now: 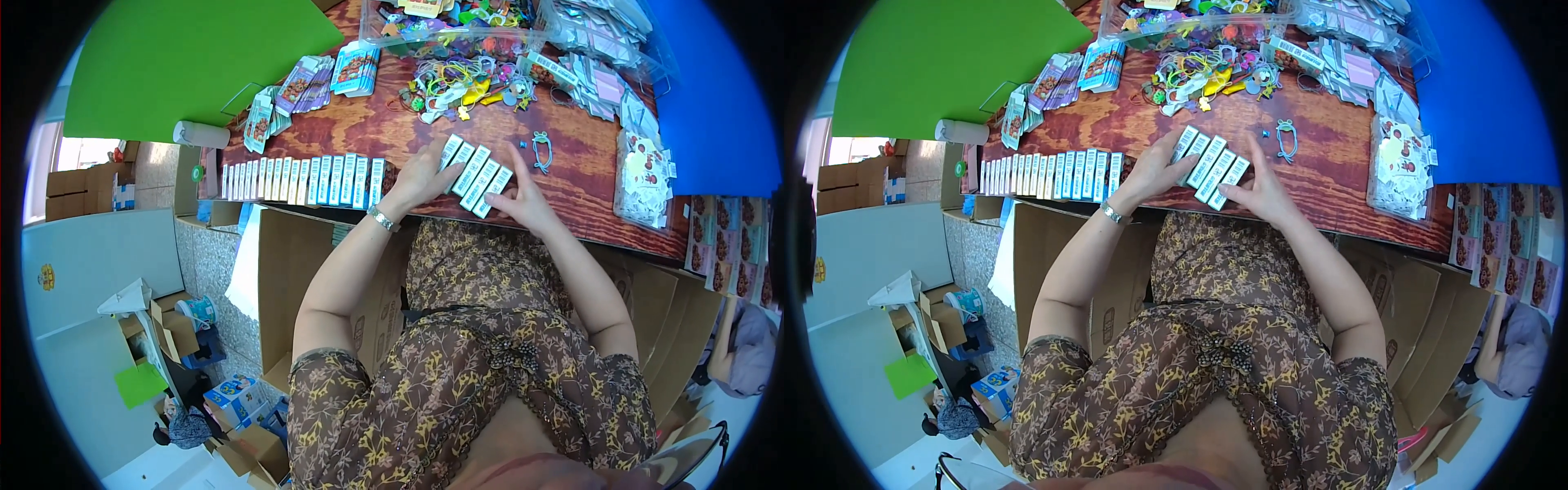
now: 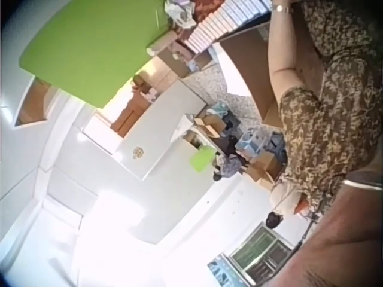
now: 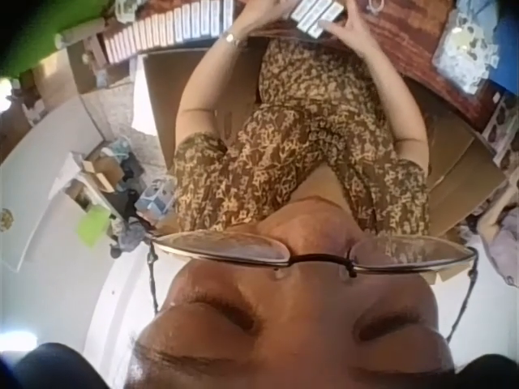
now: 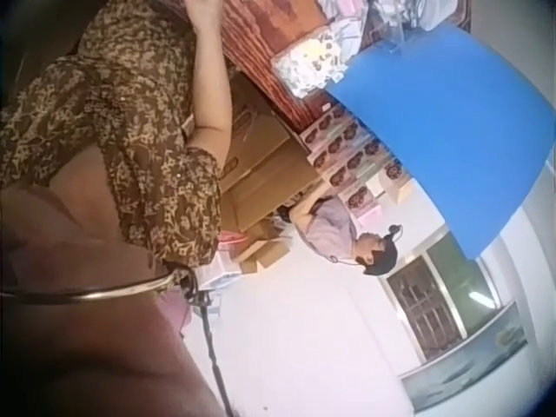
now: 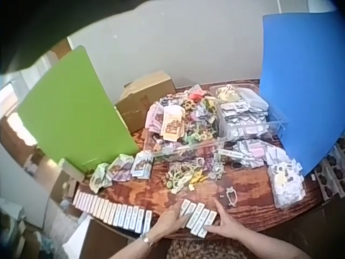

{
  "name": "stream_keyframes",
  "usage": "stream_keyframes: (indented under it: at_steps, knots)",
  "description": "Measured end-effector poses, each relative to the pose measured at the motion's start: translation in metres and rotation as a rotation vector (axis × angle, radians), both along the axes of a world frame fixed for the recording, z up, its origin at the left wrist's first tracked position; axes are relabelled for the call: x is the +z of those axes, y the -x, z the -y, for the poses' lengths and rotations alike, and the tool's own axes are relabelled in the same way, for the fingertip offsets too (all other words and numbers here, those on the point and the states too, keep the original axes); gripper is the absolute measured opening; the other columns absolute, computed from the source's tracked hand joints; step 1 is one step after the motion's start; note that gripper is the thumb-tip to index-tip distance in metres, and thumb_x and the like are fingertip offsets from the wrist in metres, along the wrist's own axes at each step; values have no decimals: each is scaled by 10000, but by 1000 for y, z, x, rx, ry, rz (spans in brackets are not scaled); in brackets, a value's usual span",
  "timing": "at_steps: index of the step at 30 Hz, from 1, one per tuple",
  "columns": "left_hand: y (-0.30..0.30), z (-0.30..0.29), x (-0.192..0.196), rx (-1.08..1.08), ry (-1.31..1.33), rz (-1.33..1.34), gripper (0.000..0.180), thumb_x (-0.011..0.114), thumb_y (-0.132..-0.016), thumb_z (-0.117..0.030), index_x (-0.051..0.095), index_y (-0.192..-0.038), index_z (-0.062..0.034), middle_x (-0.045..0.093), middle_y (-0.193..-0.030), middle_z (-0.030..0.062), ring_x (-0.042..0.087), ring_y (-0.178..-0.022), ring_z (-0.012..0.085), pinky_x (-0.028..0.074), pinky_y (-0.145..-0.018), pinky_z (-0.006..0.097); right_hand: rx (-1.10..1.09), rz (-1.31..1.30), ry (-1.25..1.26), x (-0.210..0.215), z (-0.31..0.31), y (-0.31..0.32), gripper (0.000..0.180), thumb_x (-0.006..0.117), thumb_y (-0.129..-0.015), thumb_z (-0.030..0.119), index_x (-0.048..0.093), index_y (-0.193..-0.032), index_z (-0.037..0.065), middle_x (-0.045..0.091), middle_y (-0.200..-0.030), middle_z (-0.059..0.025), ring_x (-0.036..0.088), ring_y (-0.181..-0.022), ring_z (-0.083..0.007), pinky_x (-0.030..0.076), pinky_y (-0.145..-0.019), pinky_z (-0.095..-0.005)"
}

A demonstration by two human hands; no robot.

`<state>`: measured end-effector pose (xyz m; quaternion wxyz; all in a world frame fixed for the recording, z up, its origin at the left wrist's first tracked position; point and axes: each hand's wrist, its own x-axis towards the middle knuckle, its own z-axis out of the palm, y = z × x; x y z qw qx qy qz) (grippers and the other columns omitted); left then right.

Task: Packaging small items into plastic sleeves and placing them into a cardboard shipping box.

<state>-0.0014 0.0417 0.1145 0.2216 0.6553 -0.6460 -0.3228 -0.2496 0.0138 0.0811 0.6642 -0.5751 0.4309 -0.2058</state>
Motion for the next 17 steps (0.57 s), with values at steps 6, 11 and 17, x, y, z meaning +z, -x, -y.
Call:
stream_keyframes:
  at_steps: [6,11,17]
  knots:
    - [-1,-2,-2,16,83,-244,624,736,-895,-305,501,-1390,-7,638,-1222,245,629,-1168,363,507,-940,449,156,-41,437,27,21,-6,896,842,-795,218,375,-1547,82,418,-1492,-189,466,-1375,-332,477,-1056,-395]
    - [21,-26,2,110,197,-751,736,799,-834,-84,418,-1463,-43,545,-1328,128,558,-1270,258,500,-1023,384,168,-226,1201,43,9,10,890,875,-723,164,448,-1504,151,390,-1521,-219,493,-1348,-411,511,-1042,-454]
    - [24,-50,-48,162,170,-376,843,786,-866,-53,274,-1535,-21,435,-1489,142,511,-1336,239,442,-1114,386,322,-325,1140,21,8,8,900,877,-726,164,443,-1514,177,240,-1629,-191,478,-1370,-427,546,-993,-472]
